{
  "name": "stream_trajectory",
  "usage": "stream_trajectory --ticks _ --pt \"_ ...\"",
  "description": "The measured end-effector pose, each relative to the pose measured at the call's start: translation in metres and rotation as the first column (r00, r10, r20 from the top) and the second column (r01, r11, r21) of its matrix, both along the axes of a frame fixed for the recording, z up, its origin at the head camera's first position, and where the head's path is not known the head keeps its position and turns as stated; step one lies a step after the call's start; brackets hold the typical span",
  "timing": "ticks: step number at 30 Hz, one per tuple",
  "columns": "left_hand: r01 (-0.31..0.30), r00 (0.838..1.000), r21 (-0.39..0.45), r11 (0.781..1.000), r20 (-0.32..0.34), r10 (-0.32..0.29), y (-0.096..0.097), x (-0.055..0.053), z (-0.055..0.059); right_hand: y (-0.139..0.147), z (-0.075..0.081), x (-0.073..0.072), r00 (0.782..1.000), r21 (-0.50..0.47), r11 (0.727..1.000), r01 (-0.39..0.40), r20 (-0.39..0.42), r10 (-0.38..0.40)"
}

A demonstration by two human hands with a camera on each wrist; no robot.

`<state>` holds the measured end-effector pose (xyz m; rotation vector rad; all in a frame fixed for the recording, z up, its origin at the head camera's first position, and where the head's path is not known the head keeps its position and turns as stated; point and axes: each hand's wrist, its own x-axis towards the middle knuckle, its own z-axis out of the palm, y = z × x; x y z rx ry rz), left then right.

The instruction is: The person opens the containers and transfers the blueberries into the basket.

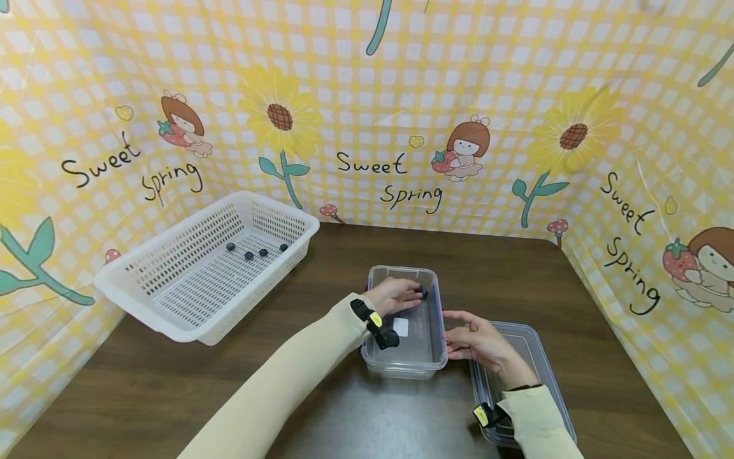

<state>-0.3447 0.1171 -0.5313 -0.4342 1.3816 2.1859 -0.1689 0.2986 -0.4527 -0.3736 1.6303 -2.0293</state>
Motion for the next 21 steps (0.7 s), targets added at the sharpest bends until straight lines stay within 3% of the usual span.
stream_trajectory --ticks 2,4,8,9,14,16,18,19,21 --pt "-0.020 1.000 0.027 0.999 0.002 0.020 0.003 -0.006 -0.007 0.000 0.000 0.000 1.000 -0.002 1.000 -0.003 -0.001 0.003" --pt "-0.042 0.999 0.057 0.997 0.012 0.041 0.003 0.001 0.002 0.000 -0.001 0.000 1.000 -0.005 1.000 -0.006 -0.003 0.006" --pt "-0.079 0.997 0.094 0.992 0.002 0.079 0.011 -0.003 -0.003 0.001 -0.002 -0.001 1.000 -0.012 1.000 -0.010 -0.002 0.010" --pt "-0.081 0.997 0.098 0.992 0.007 0.081 0.015 -0.008 -0.009 0.001 -0.002 -0.001 1.000 -0.013 1.000 -0.010 -0.002 0.010" --pt "-0.034 0.999 0.198 0.980 0.032 0.028 0.035 -0.058 -0.074 0.001 -0.004 0.000 1.000 -0.016 1.000 -0.014 0.002 0.014" --pt "-0.015 0.999 0.233 0.972 0.041 0.005 0.037 -0.066 -0.083 0.001 -0.004 0.000 1.000 -0.020 1.000 -0.019 0.004 0.019" --pt "-0.012 0.999 0.223 0.975 0.038 0.004 0.037 -0.061 -0.076 0.001 -0.004 0.000 1.000 -0.025 0.999 -0.023 0.001 0.024" --pt "-0.021 0.999 0.193 0.981 0.029 0.016 0.034 -0.043 -0.053 0.001 -0.004 0.000 1.000 -0.027 0.999 -0.024 -0.002 0.024" --pt "-0.021 0.999 0.146 0.989 0.031 0.016 0.027 -0.018 -0.017 0.002 -0.004 0.000 1.000 -0.027 0.999 -0.023 -0.008 0.023"
